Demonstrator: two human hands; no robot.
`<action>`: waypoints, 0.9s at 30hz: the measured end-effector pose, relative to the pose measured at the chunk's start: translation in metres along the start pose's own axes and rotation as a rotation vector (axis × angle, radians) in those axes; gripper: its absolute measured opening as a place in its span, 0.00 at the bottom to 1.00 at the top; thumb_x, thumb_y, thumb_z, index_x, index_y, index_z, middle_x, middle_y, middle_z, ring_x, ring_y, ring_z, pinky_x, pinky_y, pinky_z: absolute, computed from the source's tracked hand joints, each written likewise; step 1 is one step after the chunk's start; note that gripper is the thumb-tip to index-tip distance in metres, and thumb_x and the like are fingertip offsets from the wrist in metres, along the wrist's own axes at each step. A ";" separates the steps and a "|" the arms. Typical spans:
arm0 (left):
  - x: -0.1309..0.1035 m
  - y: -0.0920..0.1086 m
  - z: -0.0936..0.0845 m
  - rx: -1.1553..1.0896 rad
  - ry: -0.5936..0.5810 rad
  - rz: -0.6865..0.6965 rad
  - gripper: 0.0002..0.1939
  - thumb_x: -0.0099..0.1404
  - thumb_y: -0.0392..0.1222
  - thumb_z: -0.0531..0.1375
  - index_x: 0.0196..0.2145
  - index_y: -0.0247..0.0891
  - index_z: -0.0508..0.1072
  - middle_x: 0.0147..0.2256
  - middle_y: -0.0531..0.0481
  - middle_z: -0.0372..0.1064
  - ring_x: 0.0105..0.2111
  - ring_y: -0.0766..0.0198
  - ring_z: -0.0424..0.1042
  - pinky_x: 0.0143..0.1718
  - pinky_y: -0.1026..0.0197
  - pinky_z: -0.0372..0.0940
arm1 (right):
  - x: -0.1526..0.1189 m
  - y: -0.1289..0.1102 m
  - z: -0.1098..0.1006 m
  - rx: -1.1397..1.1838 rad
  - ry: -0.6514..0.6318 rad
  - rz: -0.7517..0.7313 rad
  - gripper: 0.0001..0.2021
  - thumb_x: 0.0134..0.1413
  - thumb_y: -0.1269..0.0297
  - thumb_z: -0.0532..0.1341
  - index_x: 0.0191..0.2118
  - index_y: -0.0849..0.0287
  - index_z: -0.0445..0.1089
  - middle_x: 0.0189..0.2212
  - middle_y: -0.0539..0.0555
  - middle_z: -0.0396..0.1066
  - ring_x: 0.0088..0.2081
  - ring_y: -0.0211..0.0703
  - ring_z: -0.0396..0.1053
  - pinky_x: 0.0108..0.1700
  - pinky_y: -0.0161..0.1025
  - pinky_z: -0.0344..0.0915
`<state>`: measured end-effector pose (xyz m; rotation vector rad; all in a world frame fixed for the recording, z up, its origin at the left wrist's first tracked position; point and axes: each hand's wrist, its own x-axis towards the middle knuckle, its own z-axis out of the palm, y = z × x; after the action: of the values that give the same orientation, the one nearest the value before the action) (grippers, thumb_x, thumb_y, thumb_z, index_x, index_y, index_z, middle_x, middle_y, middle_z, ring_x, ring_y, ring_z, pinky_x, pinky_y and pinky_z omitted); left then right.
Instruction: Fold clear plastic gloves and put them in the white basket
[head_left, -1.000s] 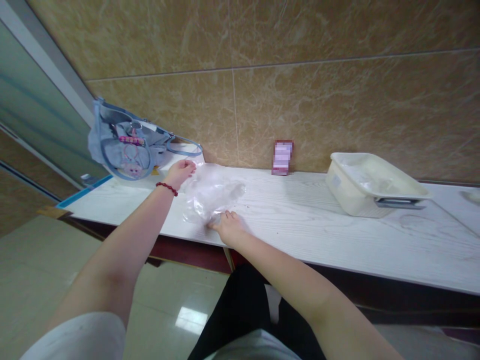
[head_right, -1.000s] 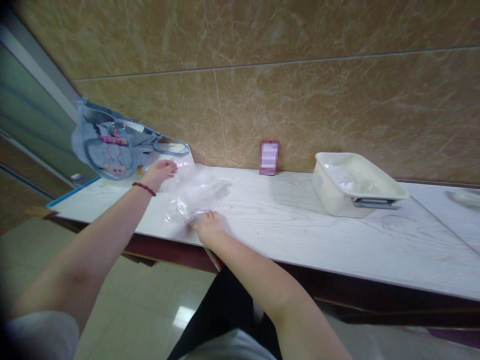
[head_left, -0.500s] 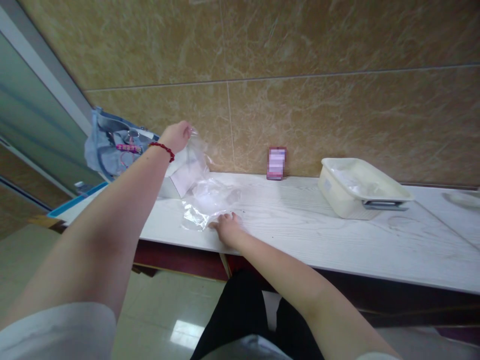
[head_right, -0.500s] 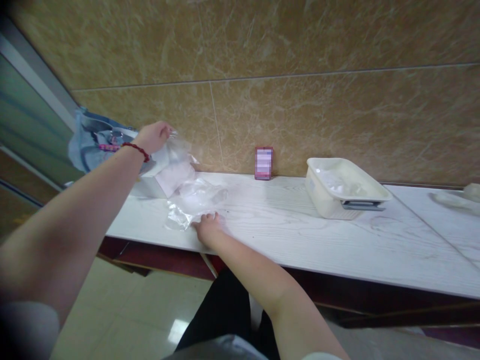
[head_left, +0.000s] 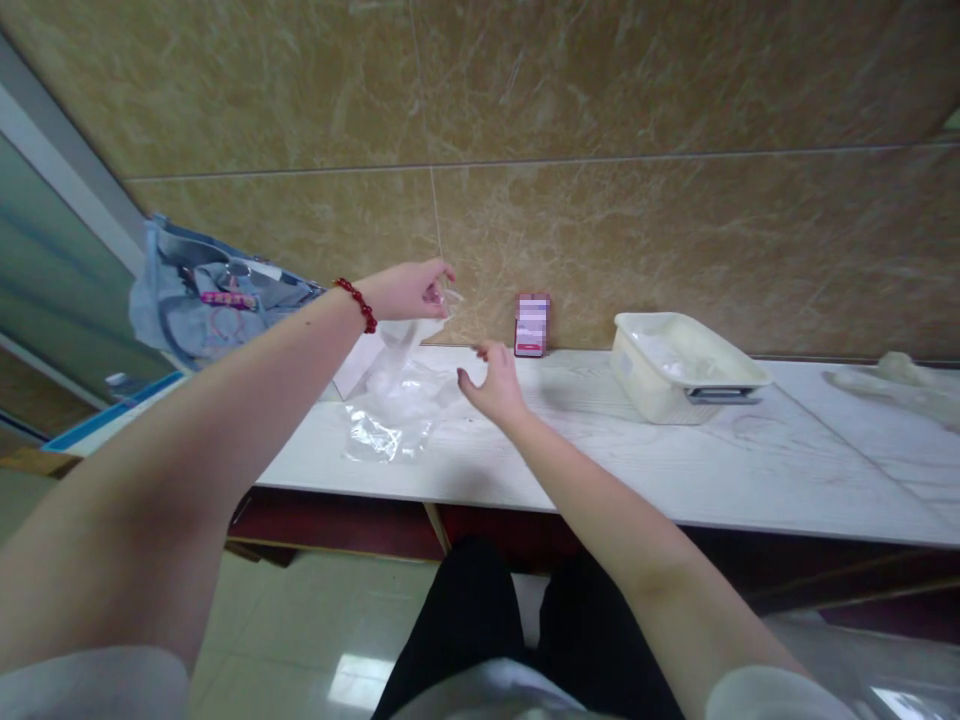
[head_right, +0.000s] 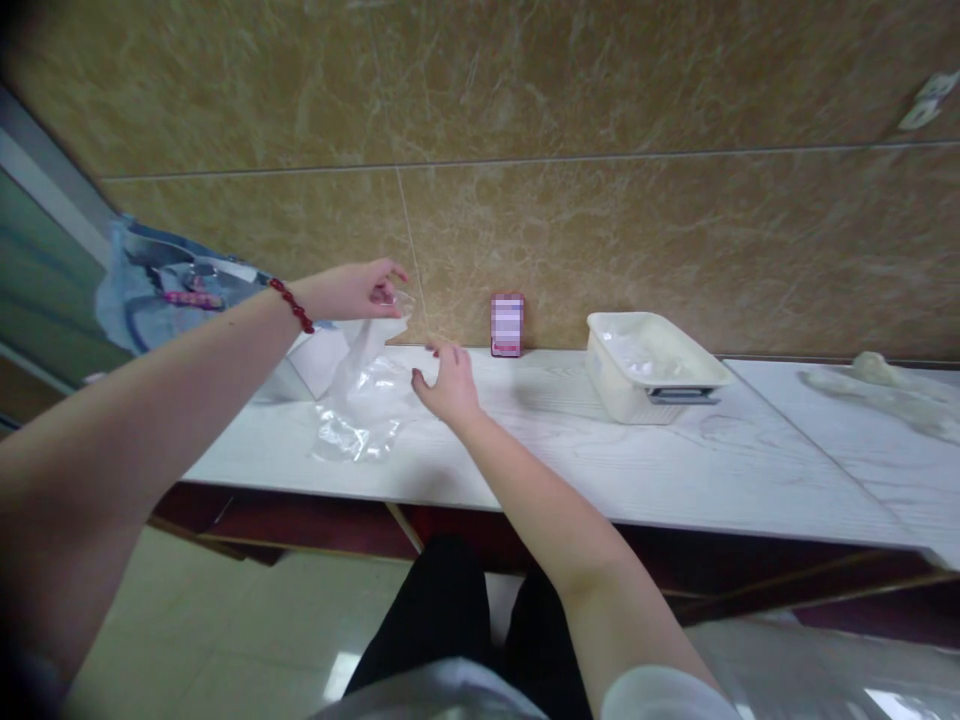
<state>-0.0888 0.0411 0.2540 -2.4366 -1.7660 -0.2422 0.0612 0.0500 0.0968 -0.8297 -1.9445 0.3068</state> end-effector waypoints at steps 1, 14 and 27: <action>0.000 0.009 0.004 -0.034 -0.018 0.039 0.29 0.50 0.46 0.58 0.49 0.36 0.57 0.31 0.52 0.68 0.31 0.65 0.67 0.33 0.65 0.57 | 0.013 0.001 -0.014 0.048 0.019 -0.019 0.24 0.43 0.62 0.59 0.47 0.63 0.56 0.43 0.61 0.61 0.46 0.47 0.58 0.47 0.46 0.57; 0.026 0.043 0.024 -0.368 -0.116 0.126 0.33 0.50 0.46 0.59 0.52 0.39 0.54 0.31 0.53 0.70 0.34 0.64 0.68 0.36 0.63 0.58 | 0.059 0.013 -0.110 0.101 -0.385 0.124 0.13 0.42 0.69 0.61 0.37 0.63 0.65 0.20 0.49 0.67 0.21 0.33 0.65 0.26 0.33 0.65; 0.073 -0.002 0.092 -0.530 0.002 -0.121 0.13 0.48 0.46 0.59 0.31 0.37 0.70 0.29 0.51 0.70 0.31 0.65 0.68 0.34 0.64 0.62 | 0.072 0.074 -0.109 -0.346 -0.275 0.198 0.07 0.46 0.65 0.56 0.29 0.61 0.70 0.24 0.50 0.69 0.28 0.35 0.66 0.33 0.32 0.61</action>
<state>-0.0631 0.1274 0.1784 -2.6478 -2.0627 -0.8192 0.1635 0.1386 0.1613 -1.2653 -2.2116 0.2110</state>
